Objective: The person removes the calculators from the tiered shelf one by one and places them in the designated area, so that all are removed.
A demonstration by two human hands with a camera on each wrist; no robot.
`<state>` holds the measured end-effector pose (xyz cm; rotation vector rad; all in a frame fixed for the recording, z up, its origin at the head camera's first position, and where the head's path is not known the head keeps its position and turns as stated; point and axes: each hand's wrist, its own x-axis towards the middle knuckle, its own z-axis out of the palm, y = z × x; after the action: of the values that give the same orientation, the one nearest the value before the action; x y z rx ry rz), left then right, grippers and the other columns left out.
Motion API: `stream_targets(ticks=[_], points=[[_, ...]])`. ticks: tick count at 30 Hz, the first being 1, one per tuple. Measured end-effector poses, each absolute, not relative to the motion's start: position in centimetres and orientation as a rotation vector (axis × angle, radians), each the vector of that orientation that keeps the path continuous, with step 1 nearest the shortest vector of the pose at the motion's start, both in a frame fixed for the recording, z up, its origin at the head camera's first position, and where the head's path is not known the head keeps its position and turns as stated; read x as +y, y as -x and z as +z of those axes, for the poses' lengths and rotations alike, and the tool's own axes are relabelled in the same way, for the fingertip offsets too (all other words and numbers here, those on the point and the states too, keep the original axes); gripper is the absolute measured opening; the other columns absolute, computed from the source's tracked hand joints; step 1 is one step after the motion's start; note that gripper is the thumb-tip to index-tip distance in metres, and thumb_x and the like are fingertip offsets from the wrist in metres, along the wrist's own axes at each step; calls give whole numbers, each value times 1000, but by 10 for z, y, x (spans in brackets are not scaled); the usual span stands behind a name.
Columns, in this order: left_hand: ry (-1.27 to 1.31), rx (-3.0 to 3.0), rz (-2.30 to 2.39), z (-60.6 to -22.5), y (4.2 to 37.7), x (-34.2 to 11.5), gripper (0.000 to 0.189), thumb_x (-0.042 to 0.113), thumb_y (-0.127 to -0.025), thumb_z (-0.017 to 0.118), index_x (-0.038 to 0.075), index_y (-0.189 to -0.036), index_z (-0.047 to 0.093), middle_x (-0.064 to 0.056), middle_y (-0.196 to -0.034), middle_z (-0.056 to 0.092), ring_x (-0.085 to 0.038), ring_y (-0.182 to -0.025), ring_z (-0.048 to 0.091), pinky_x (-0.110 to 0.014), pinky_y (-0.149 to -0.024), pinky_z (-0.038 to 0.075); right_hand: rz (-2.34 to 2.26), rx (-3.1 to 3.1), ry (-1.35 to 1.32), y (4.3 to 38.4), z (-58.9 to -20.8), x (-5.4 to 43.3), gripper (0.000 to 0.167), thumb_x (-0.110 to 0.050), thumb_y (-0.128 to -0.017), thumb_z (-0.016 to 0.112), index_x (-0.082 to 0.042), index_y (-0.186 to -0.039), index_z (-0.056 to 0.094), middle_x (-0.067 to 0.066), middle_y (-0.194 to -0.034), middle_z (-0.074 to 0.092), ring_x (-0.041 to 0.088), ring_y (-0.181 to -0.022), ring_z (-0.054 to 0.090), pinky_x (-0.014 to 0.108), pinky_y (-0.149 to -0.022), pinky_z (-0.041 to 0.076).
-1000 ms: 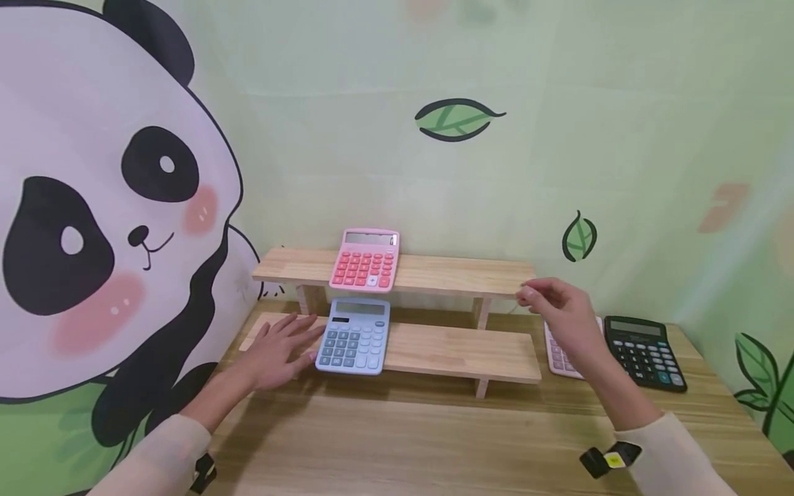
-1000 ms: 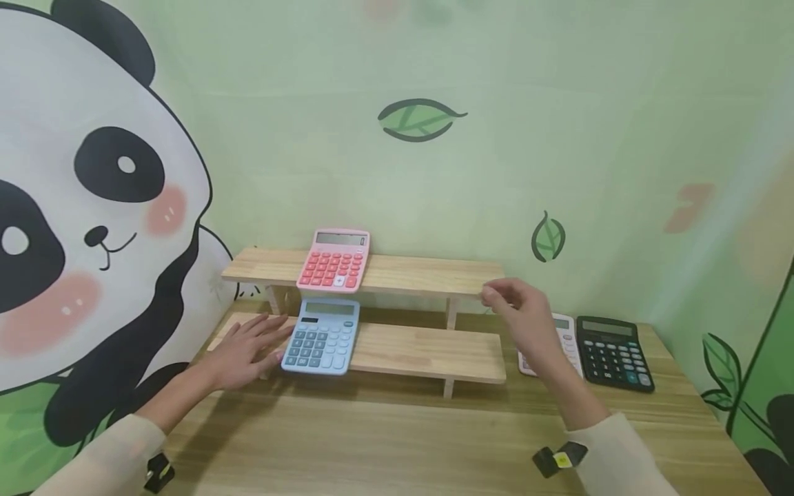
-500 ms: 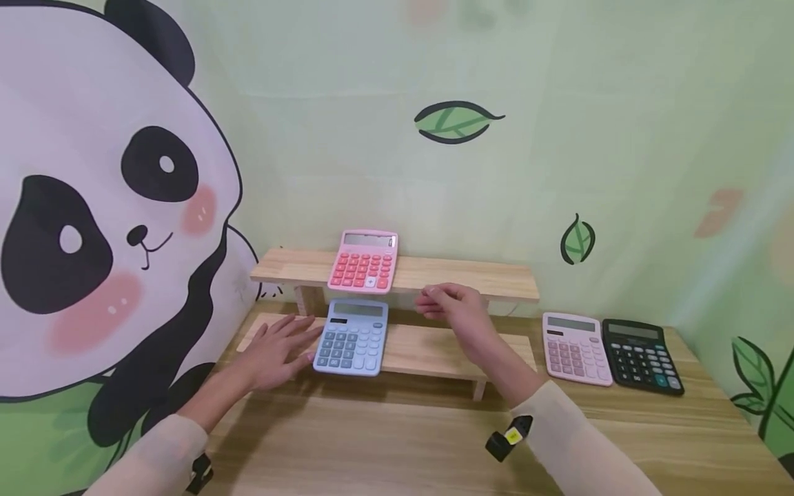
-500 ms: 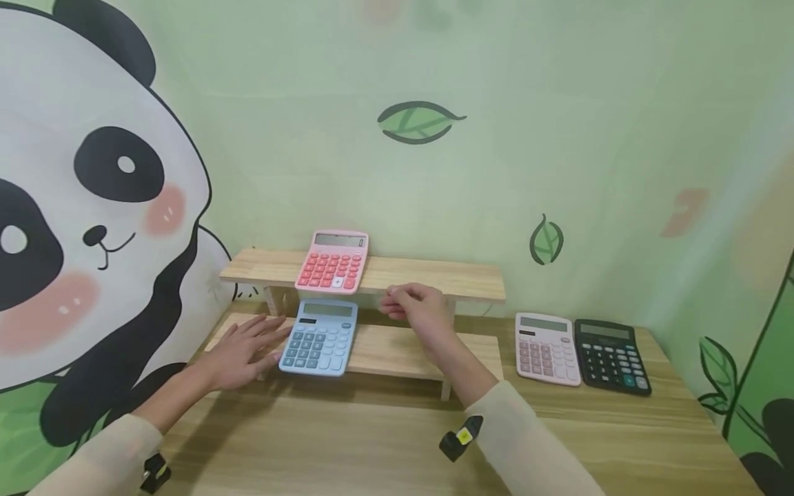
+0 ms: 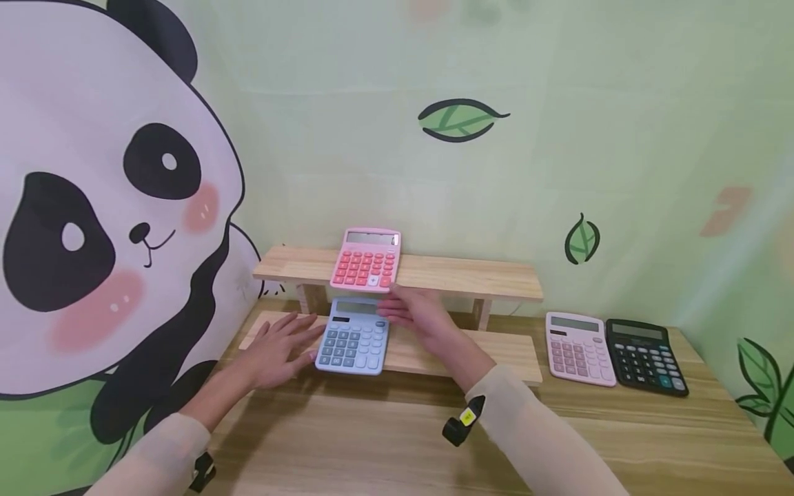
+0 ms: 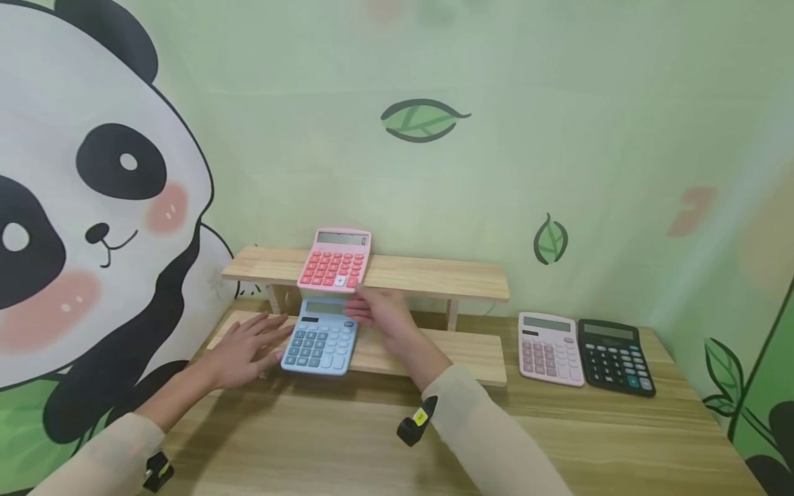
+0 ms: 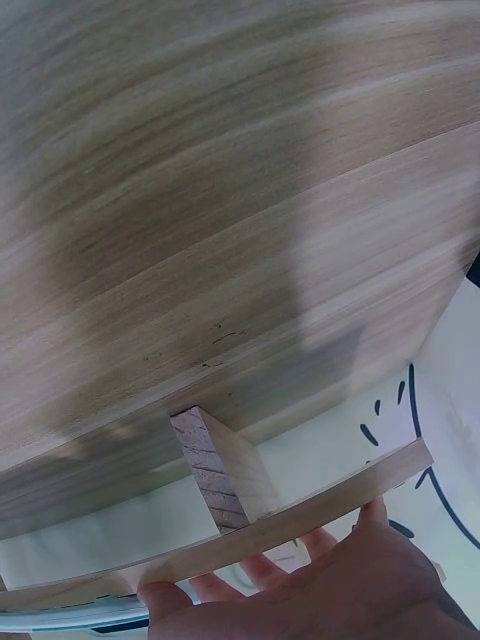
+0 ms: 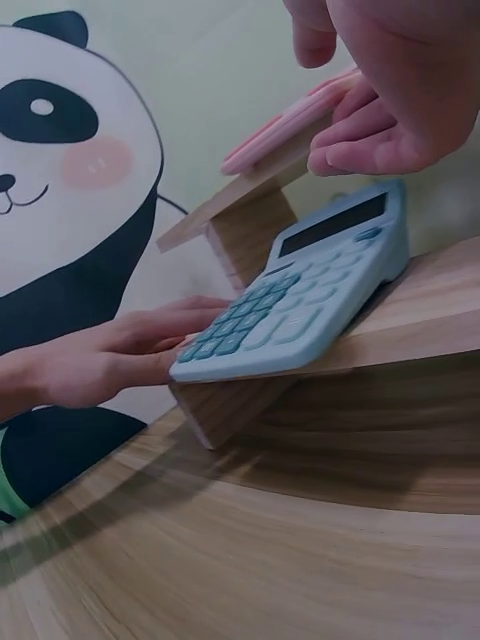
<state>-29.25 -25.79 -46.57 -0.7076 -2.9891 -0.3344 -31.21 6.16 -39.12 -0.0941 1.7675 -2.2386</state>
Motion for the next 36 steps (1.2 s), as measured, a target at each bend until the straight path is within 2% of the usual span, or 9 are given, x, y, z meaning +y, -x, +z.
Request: stream_targets(ticks=[6,15,23,30,36], points=[[715,-2988,-342,-463,293,-254,68,64,-106,44,27,-163,45,-10,-172,32,-47,-158,21,-81,-118,13,-2274,1799,11,314,-390,54,33,-21,-111,58,6,-129,66,24,-118,75,38,-119,71,48,-108,53],[717,-2977,-350,-464,292,-251,67,62,-107,46,25,-162,47,-11,-171,35,-47,-158,22,-81,-118,14,-2267,1817,-42,316,-388,53,31,-17,-110,59,6,-130,66,28,-126,72,30,-108,77,46,-106,55],[742,-2948,-383,-465,291,-250,64,58,-107,50,22,-160,51,-14,-169,38,-50,-156,25,-83,-116,16,-2281,1840,-23,314,-392,55,30,-17,-110,60,4,-128,68,23,-119,75,23,-99,78,47,-108,53],[715,-2977,-362,-464,290,-249,66,61,-107,47,25,-162,47,-11,-171,35,-48,-157,23,-81,-118,13,-2302,1825,29,300,-397,66,32,-18,-109,61,5,-130,67,20,-115,77,28,-107,76,48,-109,52],[697,-2983,-340,-464,288,-253,66,62,-107,45,25,-163,46,-11,-171,34,-48,-158,21,-81,-118,12,-2315,1796,38,285,-402,80,33,-21,-110,61,4,-129,69,24,-124,74,33,-114,74,49,-110,51]])
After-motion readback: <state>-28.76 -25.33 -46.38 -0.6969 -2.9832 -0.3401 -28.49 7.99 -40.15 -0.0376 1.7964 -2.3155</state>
